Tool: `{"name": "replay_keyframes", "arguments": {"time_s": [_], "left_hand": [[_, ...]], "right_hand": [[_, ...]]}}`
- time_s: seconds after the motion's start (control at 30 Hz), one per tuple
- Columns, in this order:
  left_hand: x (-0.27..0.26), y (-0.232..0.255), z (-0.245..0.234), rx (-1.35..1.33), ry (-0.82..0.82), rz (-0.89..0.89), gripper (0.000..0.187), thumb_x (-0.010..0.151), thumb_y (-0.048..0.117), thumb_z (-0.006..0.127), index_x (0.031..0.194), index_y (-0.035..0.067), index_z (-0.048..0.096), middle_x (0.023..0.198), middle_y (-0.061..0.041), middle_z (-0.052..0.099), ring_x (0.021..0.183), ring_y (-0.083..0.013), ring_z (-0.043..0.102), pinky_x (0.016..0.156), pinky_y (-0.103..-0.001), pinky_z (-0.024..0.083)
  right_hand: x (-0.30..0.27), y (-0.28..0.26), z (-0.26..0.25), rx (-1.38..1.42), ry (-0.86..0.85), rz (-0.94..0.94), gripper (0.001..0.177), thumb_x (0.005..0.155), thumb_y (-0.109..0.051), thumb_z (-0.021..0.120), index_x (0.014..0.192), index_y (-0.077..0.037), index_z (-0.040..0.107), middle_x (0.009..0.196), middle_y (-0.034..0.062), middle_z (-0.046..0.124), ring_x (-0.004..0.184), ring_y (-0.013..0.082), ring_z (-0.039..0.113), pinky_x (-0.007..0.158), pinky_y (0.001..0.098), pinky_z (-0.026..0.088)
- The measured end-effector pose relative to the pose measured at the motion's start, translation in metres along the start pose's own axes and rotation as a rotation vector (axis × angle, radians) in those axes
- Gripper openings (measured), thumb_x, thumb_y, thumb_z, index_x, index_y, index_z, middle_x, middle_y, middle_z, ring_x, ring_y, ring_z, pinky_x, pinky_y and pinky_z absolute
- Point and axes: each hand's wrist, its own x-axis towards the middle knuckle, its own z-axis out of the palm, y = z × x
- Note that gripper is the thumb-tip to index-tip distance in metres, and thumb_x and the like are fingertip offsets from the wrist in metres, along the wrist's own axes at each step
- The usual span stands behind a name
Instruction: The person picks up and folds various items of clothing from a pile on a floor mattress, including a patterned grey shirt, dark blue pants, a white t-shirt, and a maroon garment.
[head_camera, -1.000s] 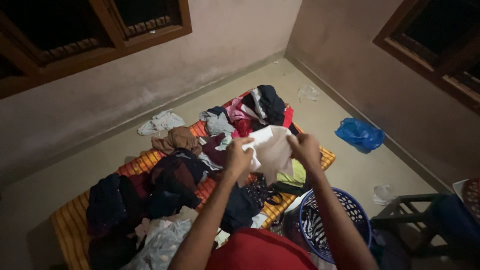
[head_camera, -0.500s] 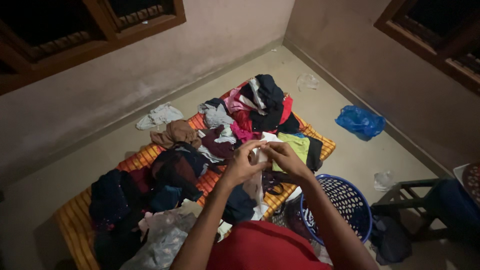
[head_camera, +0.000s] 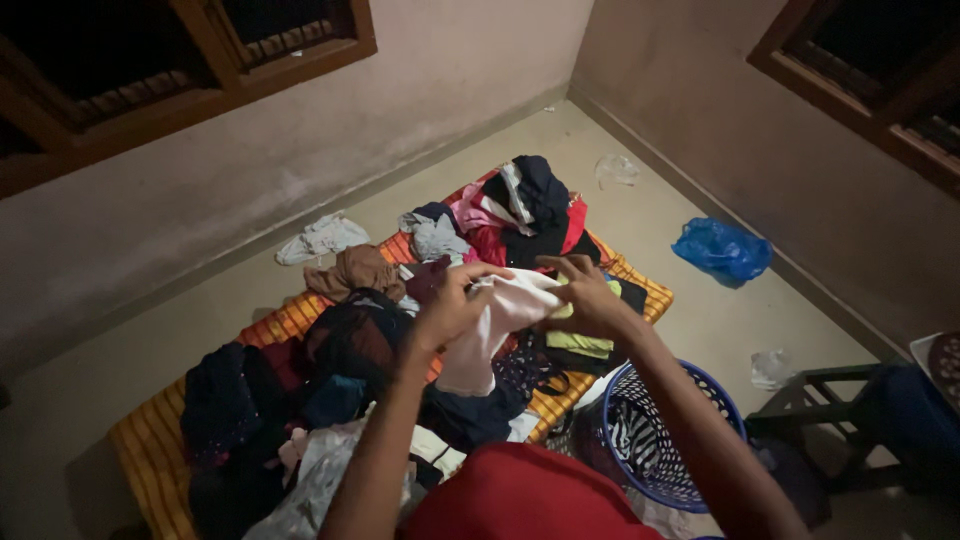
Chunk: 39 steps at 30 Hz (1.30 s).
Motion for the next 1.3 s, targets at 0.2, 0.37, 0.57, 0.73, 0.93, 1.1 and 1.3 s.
{"name": "replay_keyframes", "arguments": {"time_s": [0.2, 0.37, 0.57, 0.73, 0.93, 1.1, 1.3], "left_hand": [[0.002, 0.001, -0.021, 0.166, 0.148, -0.309, 0.027, 0.095, 0.002, 0.058, 0.114, 0.01, 0.076, 0.1, -0.007, 0.079, 0.086, -0.0131, 0.071, 0.079, -0.027, 0.056], [0.015, -0.003, -0.018, 0.032, 0.257, 0.005, 0.028, 0.097, -0.003, 0.055, 0.119, 0.007, 0.069, 0.108, -0.005, 0.074, 0.099, -0.0099, 0.068, 0.088, -0.027, 0.054], [0.039, 0.04, -0.018, 0.002, 0.234, -0.006, 0.02, 0.104, 0.001, 0.058, 0.122, 0.005, 0.064, 0.096, -0.007, 0.06, 0.083, -0.0136, 0.054, 0.076, -0.028, 0.046], [0.067, 0.086, -0.012, -0.094, 0.206, 0.328, 0.024, 0.107, -0.003, 0.052, 0.128, 0.006, 0.059, 0.124, -0.007, 0.066, 0.121, -0.0151, 0.061, 0.104, -0.03, 0.05], [0.075, 0.069, -0.018, 0.015, 0.163, 0.046, 0.028, 0.101, 0.005, 0.057, 0.129, 0.01, 0.061, 0.124, -0.006, 0.07, 0.111, -0.0148, 0.068, 0.098, -0.028, 0.055], [0.031, -0.073, -0.052, -0.393, 0.268, -0.331, 0.062, 0.099, 0.032, 0.068, 0.151, 0.014, 0.038, 0.151, -0.007, 0.045, 0.135, -0.0215, 0.046, 0.11, -0.038, 0.043], [-0.077, -0.21, -0.006, -0.618, 0.136, -0.276, 0.085, 0.107, 0.053, 0.062, 0.17, 0.012, 0.023, 0.175, -0.005, 0.029, 0.158, -0.0176, 0.03, 0.127, -0.037, 0.028]], "right_hand": [[0.012, 0.031, -0.039, 0.004, -0.051, -0.019, 0.044, 0.07, -0.035, 0.089, 0.108, -0.014, 0.082, 0.128, 0.0087, 0.07, 0.114, 0.0336, 0.061, 0.097, 0.0458, 0.048], [0.006, 0.061, -0.023, 0.736, 0.095, 0.256, 0.034, 0.094, -0.015, 0.085, 0.124, -0.009, 0.071, 0.11, 0.019, 0.073, 0.1, 0.0203, 0.07, 0.088, 0.0366, 0.06], [0.009, 0.028, -0.033, 1.078, 0.541, 0.252, 0.086, 0.09, -0.003, 0.07, 0.156, -0.019, 0.017, 0.119, 0.0154, 0.07, 0.109, 0.0199, 0.07, 0.097, 0.0357, 0.057], [0.012, 0.053, 0.015, 1.516, 0.598, 0.179, 0.075, 0.098, -0.006, 0.064, 0.161, -0.006, 0.024, 0.137, 0.0166, 0.063, 0.123, 0.027, 0.065, 0.104, 0.0426, 0.055], [-0.024, 0.047, 0.114, 1.487, 0.171, 0.489, 0.074, 0.081, -0.006, 0.072, 0.147, -0.013, 0.039, 0.136, 0.0061, 0.06, 0.126, 0.0209, 0.06, 0.11, 0.0375, 0.05], [-0.026, -0.003, 0.097, 1.633, 0.18, 0.66, 0.048, 0.085, -0.021, 0.073, 0.128, -0.005, 0.06, 0.109, 0.0108, 0.074, 0.093, 0.024, 0.074, 0.08, 0.0428, 0.063], [-0.026, -0.005, 0.093, 1.587, 0.136, 0.724, 0.038, 0.093, -0.018, 0.075, 0.125, -0.002, 0.064, 0.103, 0.0102, 0.071, 0.085, 0.02, 0.068, 0.072, 0.0378, 0.057]]}}
